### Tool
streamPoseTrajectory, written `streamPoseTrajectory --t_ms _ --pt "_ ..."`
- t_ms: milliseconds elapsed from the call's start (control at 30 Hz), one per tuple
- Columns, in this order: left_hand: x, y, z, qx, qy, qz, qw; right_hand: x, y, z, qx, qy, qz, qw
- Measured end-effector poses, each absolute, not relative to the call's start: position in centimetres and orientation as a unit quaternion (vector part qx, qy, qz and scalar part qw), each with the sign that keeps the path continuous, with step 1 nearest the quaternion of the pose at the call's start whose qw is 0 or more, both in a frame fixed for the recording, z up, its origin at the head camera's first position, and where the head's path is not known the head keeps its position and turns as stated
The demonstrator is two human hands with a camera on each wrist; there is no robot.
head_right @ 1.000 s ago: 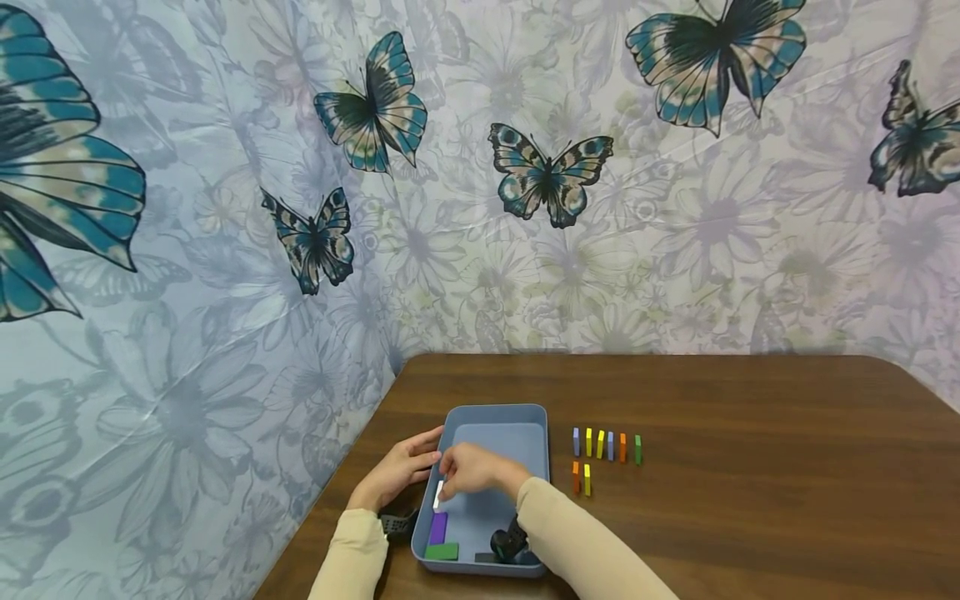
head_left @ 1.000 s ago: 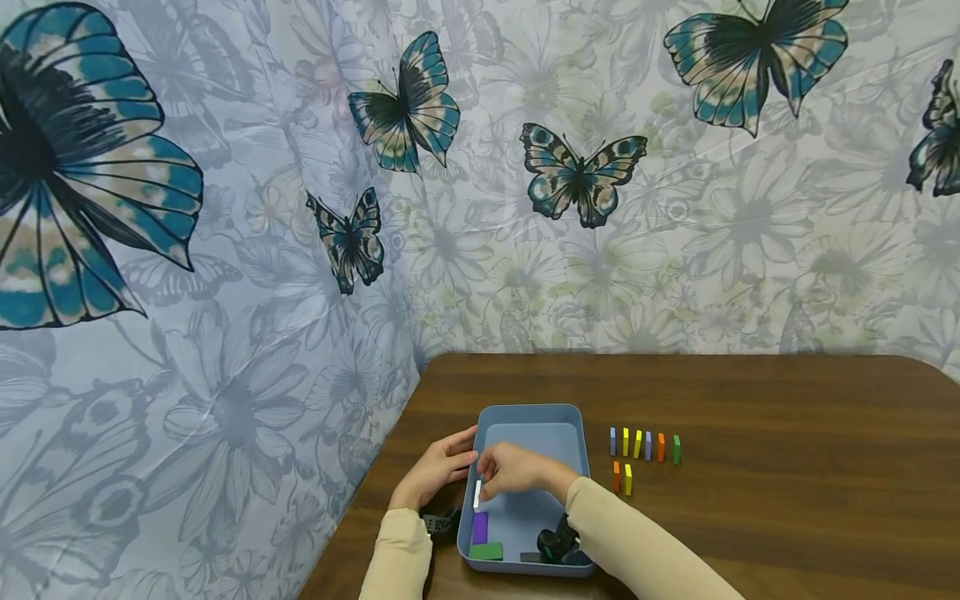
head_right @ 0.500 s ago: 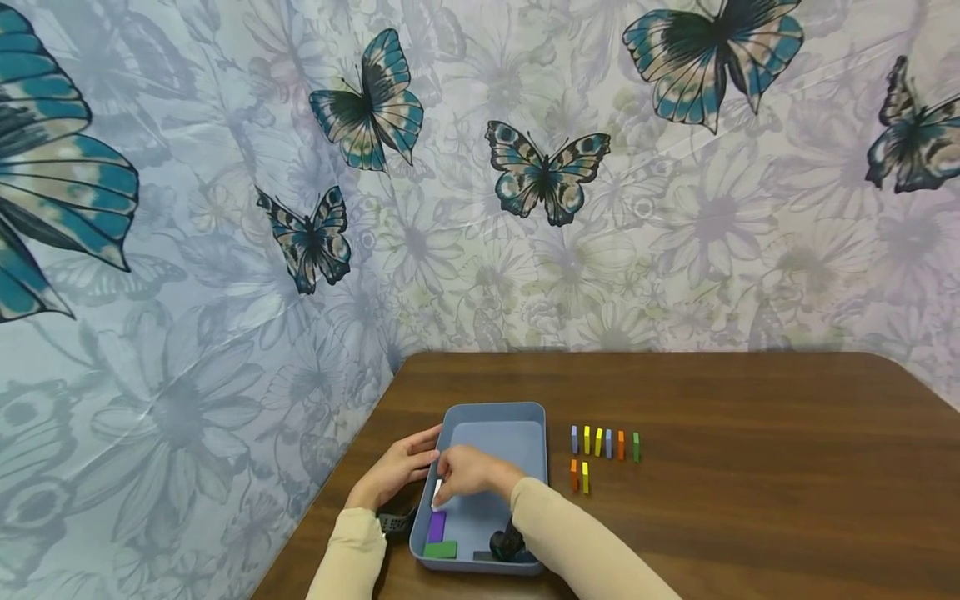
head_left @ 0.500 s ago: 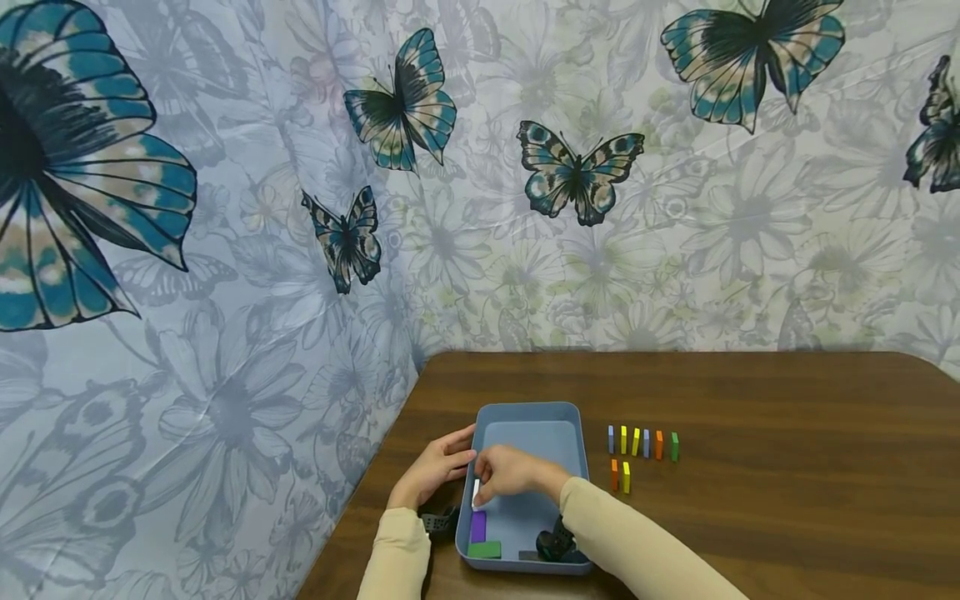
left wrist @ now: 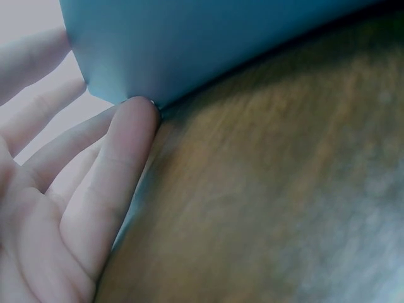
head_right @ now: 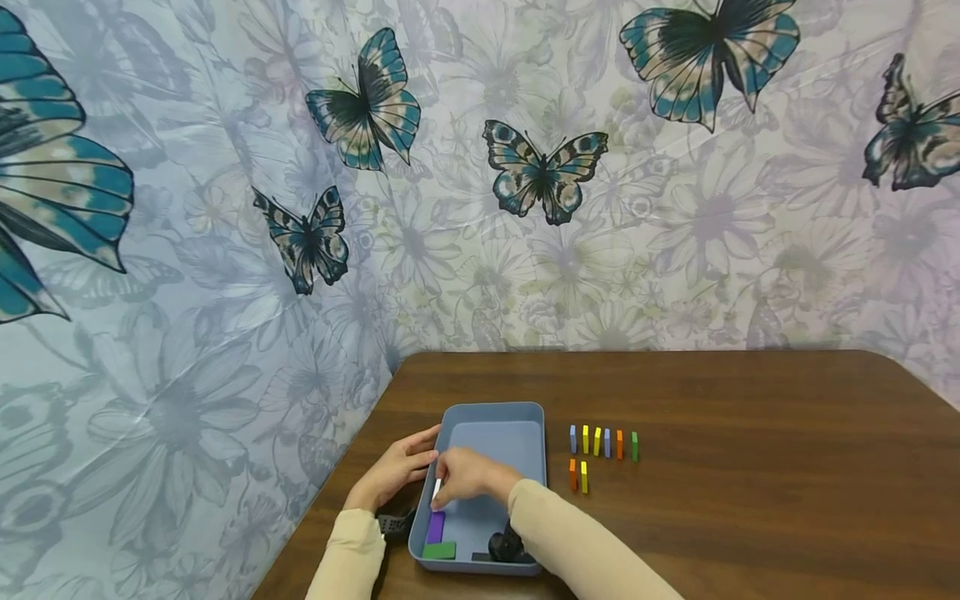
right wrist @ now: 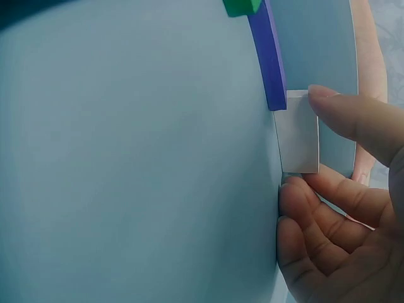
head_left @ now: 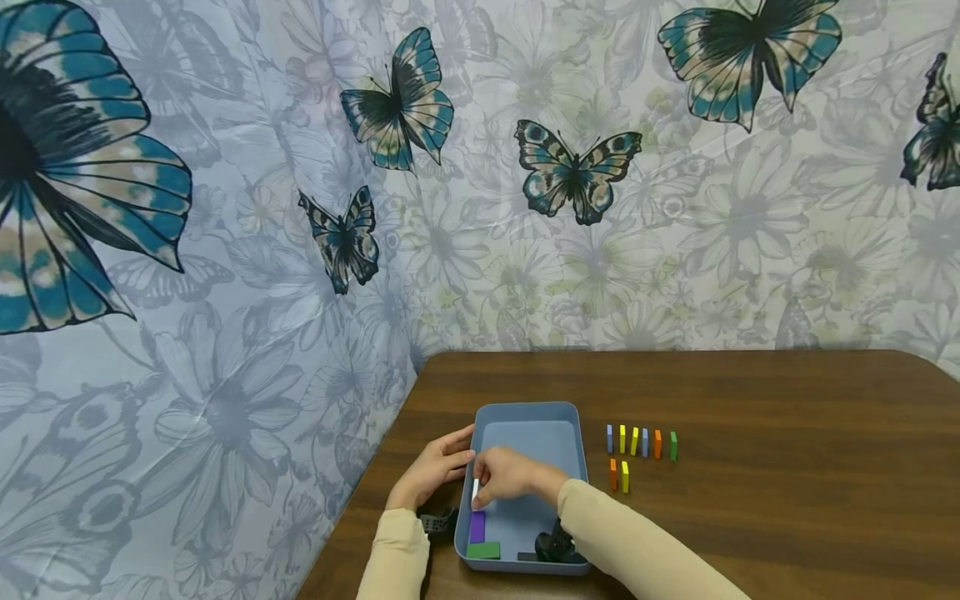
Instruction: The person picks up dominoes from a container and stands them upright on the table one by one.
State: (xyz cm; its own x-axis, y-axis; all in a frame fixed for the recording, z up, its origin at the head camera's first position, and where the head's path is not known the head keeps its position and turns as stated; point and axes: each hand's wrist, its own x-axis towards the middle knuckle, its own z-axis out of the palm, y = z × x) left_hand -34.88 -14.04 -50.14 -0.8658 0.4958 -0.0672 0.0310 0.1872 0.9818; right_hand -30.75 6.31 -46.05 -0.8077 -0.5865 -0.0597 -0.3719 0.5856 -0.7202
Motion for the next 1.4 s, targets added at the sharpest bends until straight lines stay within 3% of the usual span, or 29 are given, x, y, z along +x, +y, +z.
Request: streamPoseTrajectory --t_ms 533,1400 --pt "-34.93 -14.02 -50.1 0.176 0.745 0.615 0.189 -30.89 6.1 -46.0 -0.304 0.889 -0.322 0.114" --pt "-34.96 -14.01 -50.1 0.17 0.744 0.617 0.19 -31.31 6.16 -46.36 -0.311 0.843 -0.417 0.138"
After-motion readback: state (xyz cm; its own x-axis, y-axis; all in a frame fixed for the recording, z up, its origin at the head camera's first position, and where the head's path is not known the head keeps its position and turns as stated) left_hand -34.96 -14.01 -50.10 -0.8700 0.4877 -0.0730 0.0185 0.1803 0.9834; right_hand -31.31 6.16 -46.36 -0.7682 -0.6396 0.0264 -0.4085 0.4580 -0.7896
